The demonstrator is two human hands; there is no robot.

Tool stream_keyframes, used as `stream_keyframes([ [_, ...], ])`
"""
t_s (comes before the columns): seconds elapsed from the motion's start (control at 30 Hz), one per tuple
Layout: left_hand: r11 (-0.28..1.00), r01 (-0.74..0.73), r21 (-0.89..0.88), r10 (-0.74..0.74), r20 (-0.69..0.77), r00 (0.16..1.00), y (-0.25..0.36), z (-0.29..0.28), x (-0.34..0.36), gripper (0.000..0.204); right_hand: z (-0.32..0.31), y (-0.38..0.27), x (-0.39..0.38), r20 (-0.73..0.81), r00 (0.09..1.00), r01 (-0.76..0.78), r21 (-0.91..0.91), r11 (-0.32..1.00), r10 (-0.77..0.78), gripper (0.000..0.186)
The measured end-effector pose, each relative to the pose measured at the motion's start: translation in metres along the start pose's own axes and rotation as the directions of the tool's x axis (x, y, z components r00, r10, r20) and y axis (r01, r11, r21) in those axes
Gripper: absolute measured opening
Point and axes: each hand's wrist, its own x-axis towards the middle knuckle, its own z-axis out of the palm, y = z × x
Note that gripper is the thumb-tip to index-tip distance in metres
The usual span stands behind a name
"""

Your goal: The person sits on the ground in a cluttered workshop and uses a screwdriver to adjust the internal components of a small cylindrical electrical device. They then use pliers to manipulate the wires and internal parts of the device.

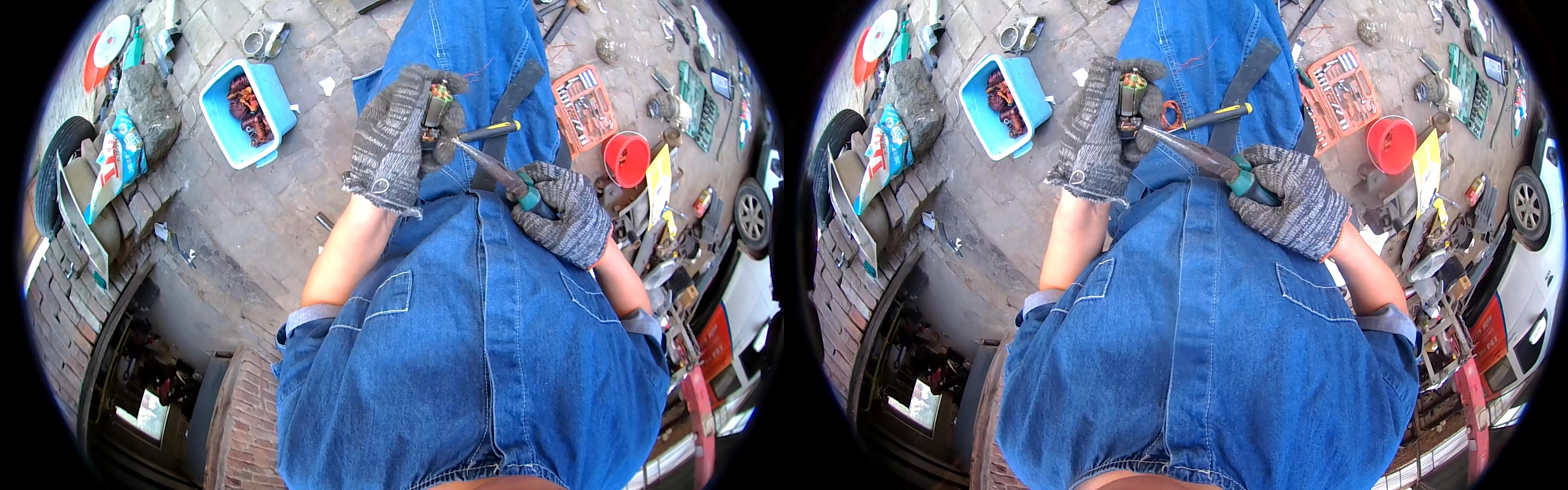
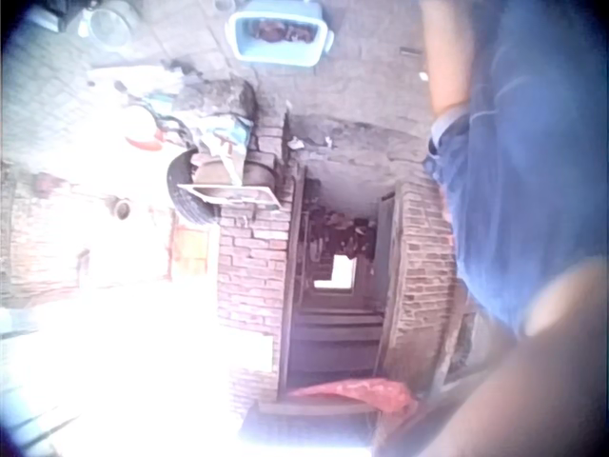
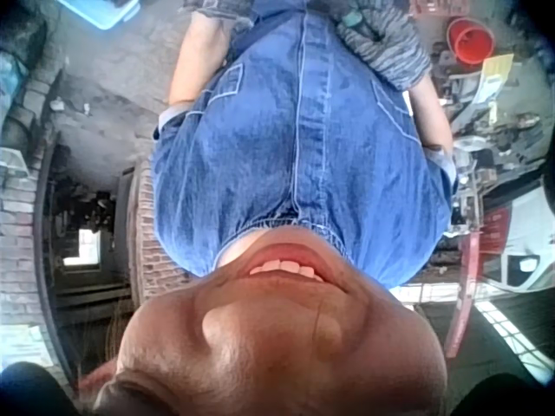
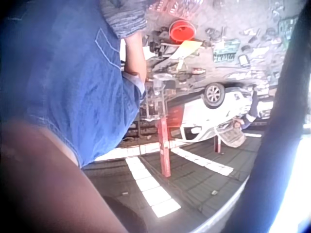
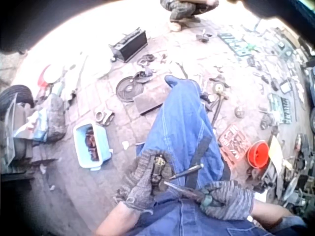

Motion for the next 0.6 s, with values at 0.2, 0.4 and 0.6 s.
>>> stream_keyframes([
  [0.2, 0.939, -0.018, -0.345, 0.0, -0.052, 0.999, -0.018, -0.002, 0.016, 0.041, 0.002, 0.003, -0.001, -0.021, 1.0, -0.001, -0.049, 0.999, 0.0, 0.022],
  [0.4, 0.821, 0.135, -0.555, -0.085, 0.116, 0.99, -0.021, -0.005, 0.023, 0.044, 0.006, 0.009, -0.005, -0.037, 0.998, -0.04, 0.106, 0.994, 0.044, 0.02],
  [0.6, 0.867, 0.193, -0.459, -0.1, 0.218, 0.971, -0.013, -0.005, 0.019, 0.037, 0.006, 0.012, -0.009, -0.001, 0.989, -0.134, 0.398, 0.907, 0.146, 0.018],
])
